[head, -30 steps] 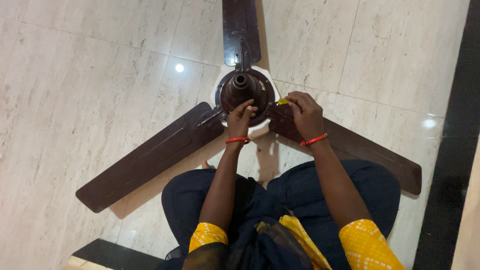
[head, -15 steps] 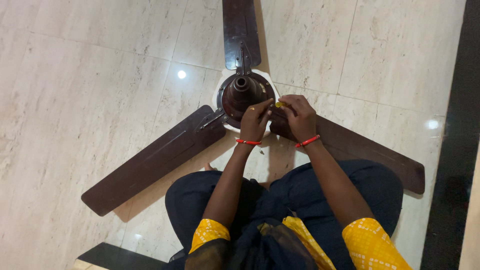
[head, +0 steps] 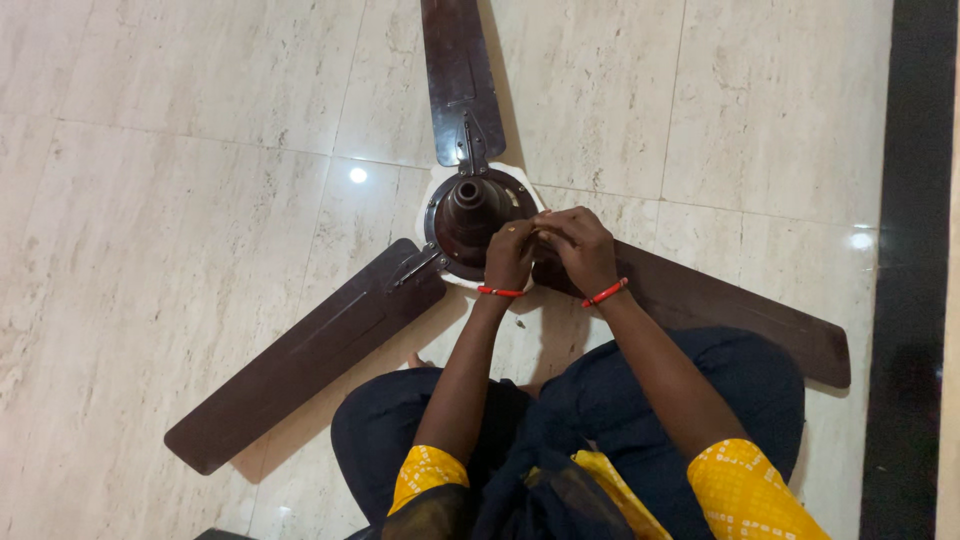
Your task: The person sits on the floor and uses a screwdriver to remove the screws securing the fan blades to the motor housing. They detach each blade one by one and place them on the floor.
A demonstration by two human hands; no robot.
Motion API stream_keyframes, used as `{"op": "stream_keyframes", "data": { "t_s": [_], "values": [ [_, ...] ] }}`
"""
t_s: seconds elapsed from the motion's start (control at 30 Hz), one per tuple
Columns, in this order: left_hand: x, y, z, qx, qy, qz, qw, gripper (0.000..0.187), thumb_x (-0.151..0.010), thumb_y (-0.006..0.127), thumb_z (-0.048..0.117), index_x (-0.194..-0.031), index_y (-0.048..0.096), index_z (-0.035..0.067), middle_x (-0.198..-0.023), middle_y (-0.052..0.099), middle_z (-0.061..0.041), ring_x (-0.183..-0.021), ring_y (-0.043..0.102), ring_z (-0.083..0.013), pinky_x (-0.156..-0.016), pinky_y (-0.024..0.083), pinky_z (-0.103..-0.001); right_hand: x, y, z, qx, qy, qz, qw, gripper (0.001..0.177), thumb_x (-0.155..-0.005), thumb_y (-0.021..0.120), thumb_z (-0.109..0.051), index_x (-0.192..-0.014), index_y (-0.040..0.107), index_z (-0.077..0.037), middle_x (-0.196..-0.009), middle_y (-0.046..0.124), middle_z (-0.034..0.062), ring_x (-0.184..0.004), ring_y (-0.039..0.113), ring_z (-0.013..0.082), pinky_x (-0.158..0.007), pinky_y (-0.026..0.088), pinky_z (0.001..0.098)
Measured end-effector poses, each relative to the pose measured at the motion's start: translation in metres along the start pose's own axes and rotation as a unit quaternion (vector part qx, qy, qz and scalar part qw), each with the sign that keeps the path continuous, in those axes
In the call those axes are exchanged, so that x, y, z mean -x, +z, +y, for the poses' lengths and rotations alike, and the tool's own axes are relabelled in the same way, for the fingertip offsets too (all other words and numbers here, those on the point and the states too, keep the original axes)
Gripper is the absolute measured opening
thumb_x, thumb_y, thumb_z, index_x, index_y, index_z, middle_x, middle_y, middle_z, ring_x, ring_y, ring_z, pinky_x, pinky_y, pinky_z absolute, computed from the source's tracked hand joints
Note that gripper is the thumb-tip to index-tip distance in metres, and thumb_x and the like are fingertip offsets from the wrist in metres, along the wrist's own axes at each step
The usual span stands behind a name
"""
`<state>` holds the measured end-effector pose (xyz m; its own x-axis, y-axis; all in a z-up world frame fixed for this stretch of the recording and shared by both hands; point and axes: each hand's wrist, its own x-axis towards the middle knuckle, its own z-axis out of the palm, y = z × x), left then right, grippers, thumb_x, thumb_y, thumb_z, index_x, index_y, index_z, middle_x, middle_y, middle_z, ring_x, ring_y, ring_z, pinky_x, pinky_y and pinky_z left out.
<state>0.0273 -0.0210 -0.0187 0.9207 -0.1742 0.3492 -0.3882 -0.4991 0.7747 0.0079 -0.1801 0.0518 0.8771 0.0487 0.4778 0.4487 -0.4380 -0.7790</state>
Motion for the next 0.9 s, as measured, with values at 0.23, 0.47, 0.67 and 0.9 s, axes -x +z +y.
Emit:
{"op": "stream_keyframes", "data": {
  "t_s": [0.23,0.47,0.67,0.9],
  "values": [
    [-0.003,-0.010,0.009,0.024,-0.012,-0.005,1.000,0.034,-0.090,0.069,0.002,-0.123,0.071,0.010,-0.107,0.072,-0.010,-0.096,0.066,-0.0311,-0.085,0.054,-0.041,-0.007,-0.002,0.002,0.006,0.002,-0.045,0.999,0.037,-0.084,0.081,-0.004,-0.120,0.077,-0.014,-0.105,0.074,0.0072,-0.097,0.071,0.0228,-0.082,0.059,0.0334],
    [-0.005,-0.017,0.009,0.015,0.059,0.011,0.998,0.034,-0.087,0.072,0.004,-0.121,0.068,0.007,-0.120,0.072,-0.012,-0.100,0.065,-0.0341,-0.086,0.054,-0.041,-0.008,-0.003,0.011,-0.029,-0.029,-0.072,0.997,0.034,-0.087,0.079,-0.004,-0.120,0.076,-0.012,-0.113,0.076,0.0061,-0.106,0.072,0.0234,-0.090,0.060,0.0336],
    [0.000,-0.008,0.002,0.008,0.021,0.043,0.999,0.029,-0.093,0.073,0.006,-0.122,0.070,0.008,-0.102,0.072,-0.013,-0.087,0.065,-0.0323,-0.076,0.054,-0.041,-0.005,-0.001,0.013,-0.055,-0.013,-0.075,0.996,0.035,-0.087,0.077,-0.001,-0.120,0.076,-0.013,-0.116,0.077,0.0037,-0.109,0.072,0.0220,-0.092,0.061,0.0325],
    [0.007,-0.003,0.004,-0.026,-0.001,0.079,0.997,0.035,-0.088,0.076,0.006,-0.123,0.070,0.007,-0.085,0.065,-0.014,-0.076,0.061,-0.0297,-0.068,0.051,-0.041,-0.005,0.001,0.011,-0.005,-0.024,-0.089,0.996,0.040,-0.087,0.075,-0.001,-0.125,0.075,-0.014,-0.125,0.074,0.0008,-0.112,0.065,0.0218,-0.096,0.057,0.0331]
  ]
}}
